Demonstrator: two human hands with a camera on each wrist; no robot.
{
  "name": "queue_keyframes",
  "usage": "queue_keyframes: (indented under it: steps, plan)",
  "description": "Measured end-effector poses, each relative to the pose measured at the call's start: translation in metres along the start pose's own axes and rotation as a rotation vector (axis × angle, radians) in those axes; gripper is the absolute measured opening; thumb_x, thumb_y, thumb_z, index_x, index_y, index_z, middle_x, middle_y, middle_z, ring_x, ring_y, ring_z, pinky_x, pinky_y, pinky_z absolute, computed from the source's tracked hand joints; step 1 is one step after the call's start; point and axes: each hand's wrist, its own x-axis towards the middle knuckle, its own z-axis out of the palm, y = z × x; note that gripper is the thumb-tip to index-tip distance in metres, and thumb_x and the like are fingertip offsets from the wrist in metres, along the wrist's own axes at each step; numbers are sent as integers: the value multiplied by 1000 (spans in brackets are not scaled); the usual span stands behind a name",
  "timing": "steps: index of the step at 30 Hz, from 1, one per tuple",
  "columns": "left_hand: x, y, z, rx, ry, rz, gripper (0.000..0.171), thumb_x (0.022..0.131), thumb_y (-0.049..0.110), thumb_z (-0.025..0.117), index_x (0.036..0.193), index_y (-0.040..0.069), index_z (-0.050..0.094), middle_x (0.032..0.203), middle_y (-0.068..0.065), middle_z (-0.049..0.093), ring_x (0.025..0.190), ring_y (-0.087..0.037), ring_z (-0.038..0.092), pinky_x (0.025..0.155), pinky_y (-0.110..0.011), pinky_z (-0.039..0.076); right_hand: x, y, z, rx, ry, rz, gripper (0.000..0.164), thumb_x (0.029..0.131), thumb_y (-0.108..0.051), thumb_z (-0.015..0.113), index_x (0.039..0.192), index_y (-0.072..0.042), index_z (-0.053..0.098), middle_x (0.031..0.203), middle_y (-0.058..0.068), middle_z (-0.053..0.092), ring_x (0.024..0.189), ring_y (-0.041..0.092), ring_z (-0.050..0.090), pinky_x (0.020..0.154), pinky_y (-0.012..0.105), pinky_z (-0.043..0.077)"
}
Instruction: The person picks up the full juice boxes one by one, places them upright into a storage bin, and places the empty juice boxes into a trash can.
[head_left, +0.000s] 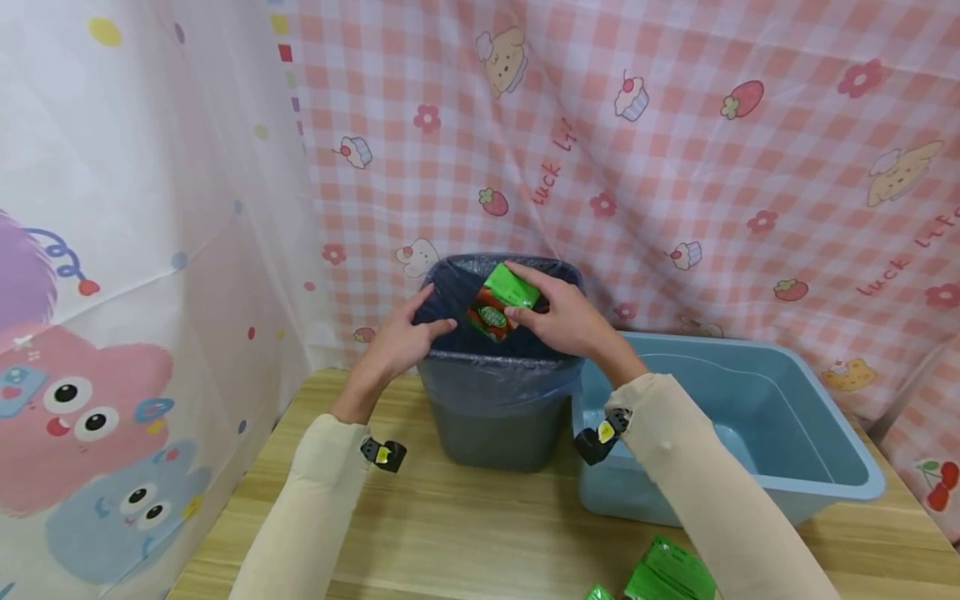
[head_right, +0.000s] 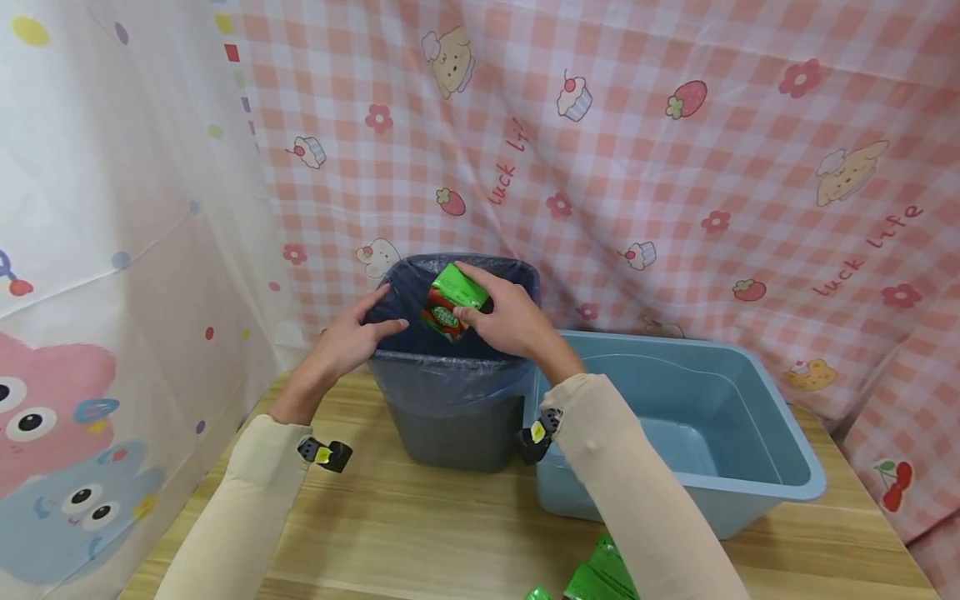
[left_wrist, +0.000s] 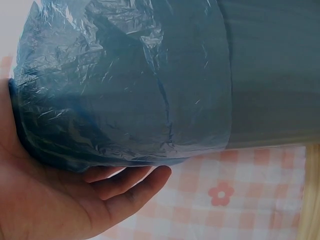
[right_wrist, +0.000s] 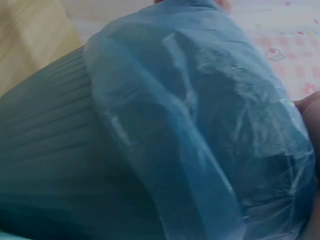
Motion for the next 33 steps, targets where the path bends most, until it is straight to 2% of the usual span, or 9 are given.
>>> queue_keyframes:
  steps: [7,33]
  plan:
    - [0,1,1,-4,-2,11,76,97,43,59,159,29,19,165,-5,16,150,-30,18,119,-56,19,-1,-2,3,-47,-19,7,65,98,-29,63,156,-24,33,131,12,59,94,26,58,81,41,48]
    - [-2,1,1,-9,-5,12,75,97,42,58,160,28,20,165,-6,16,151,-30,18,119,-55,19,-1,-7,6,-92,-37,19,66,98,-32,63,156,-23,33,140,13,55,109,29,60,93,47,48]
